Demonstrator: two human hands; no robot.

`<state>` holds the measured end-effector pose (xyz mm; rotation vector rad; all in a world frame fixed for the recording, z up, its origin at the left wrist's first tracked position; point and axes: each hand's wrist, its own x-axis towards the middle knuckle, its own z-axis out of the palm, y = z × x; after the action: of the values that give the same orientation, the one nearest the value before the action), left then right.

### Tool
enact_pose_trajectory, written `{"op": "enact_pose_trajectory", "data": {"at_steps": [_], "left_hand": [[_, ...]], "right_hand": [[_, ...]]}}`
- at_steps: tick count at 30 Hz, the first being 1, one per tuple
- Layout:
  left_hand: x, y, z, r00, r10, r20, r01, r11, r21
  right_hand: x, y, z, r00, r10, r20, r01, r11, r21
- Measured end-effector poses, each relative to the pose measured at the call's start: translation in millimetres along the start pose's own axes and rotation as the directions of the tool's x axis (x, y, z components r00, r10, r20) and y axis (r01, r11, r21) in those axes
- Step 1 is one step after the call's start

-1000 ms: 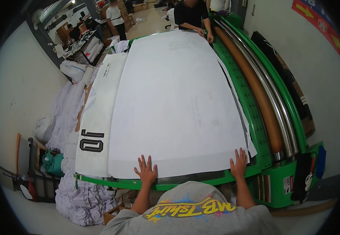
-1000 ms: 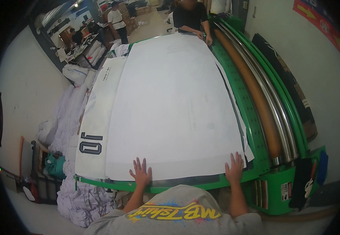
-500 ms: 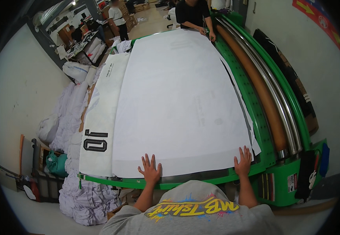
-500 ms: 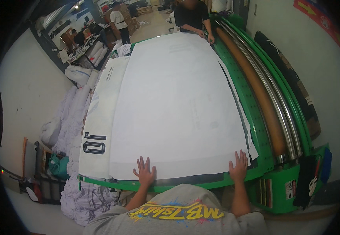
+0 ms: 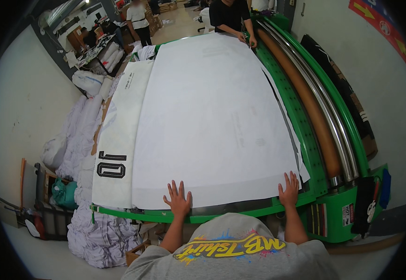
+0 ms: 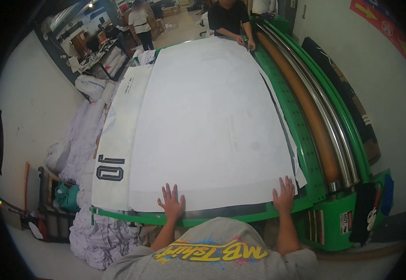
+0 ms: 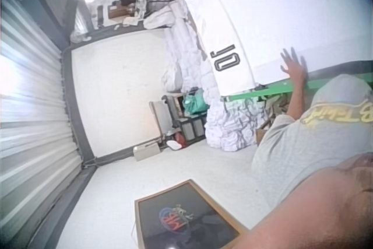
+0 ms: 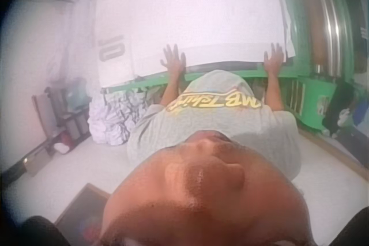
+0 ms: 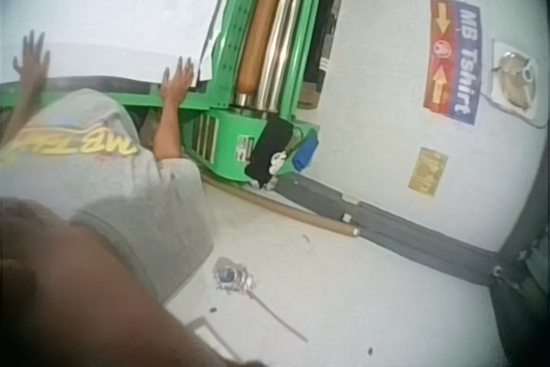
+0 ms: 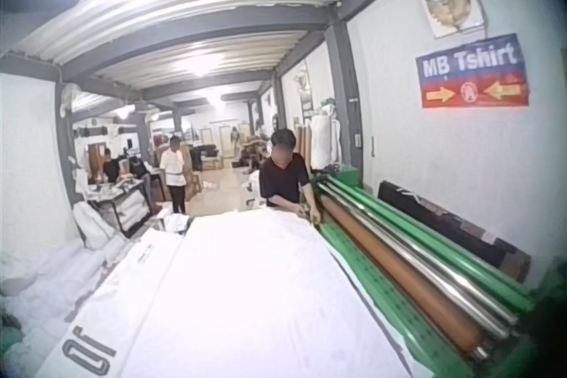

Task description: The person places a printed transfer sheet onto a heat press, aligns a white garment over it, and trims the excess paper with shears.

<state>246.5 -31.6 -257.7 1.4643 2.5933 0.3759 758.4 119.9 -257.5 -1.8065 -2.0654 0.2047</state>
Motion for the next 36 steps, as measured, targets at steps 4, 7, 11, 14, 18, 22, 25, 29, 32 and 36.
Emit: {"op": "enact_pose_trajectory", "data": {"at_steps": [4,7,11,14,18,22,25,29,32,36], "left_hand": [[2.4,3.7,-6.1,0.999,-0.008,0.037,0.008,1.0,-0.017],[1.5,0.0,-5.6,0.999,-0.016,0.038,0.017,1.0,-0.021],[1.4,-0.2,-4.4,0.999,-0.011,0.032,0.012,1.0,-0.018],[1.0,0.2,-3.2,1.0,-0.007,0.019,0.007,1.0,-0.019],[1.0,-0.6,-0.6,1.0,-0.005,0.006,0.005,1.0,-0.016],[1.6,0.0,-1.0,1.0,-0.004,0.008,0.004,1.0,-0.017],[1.2,-0.6,-0.7,1.0,-0.008,0.006,0.008,1.0,-0.009],[1.8,0.4,-1.2,1.0,-0.013,0.01,0.013,1.0,-0.008],[1.6,-0.1,-1.3,1.0,-0.013,0.013,0.013,1.0,-0.016],[0.3,-0.8,0.3,1.0,-0.011,0.001,0.011,1.0,-0.011]], "right_hand": [[-0.4,-0.7,-0.8,1.0,0.008,-0.006,-0.008,1.0,-0.002],[0.3,-3.0,0.6,1.0,0.005,-0.005,-0.005,1.0,0.0],[0.0,-2.4,0.1,1.0,0.003,-0.006,-0.003,1.0,-0.007],[0.1,-2.3,-0.9,1.0,0.017,0.016,-0.017,1.0,-0.009],[-0.2,-2.8,-1.6,1.0,0.007,0.006,-0.007,1.0,-0.001],[0.4,-2.5,-2.4,1.0,0.016,0.012,-0.016,1.0,0.002],[0.6,-4.0,-3.0,0.999,0.027,0.021,-0.027,1.0,0.01],[1.2,-1.2,0.6,1.0,0.016,0.004,-0.016,1.0,0.011],[1.0,0.2,2.6,1.0,0.016,0.002,-0.016,1.0,0.009],[1.7,1.3,3.5,1.0,0.023,0.016,-0.023,1.0,0.016]]}}
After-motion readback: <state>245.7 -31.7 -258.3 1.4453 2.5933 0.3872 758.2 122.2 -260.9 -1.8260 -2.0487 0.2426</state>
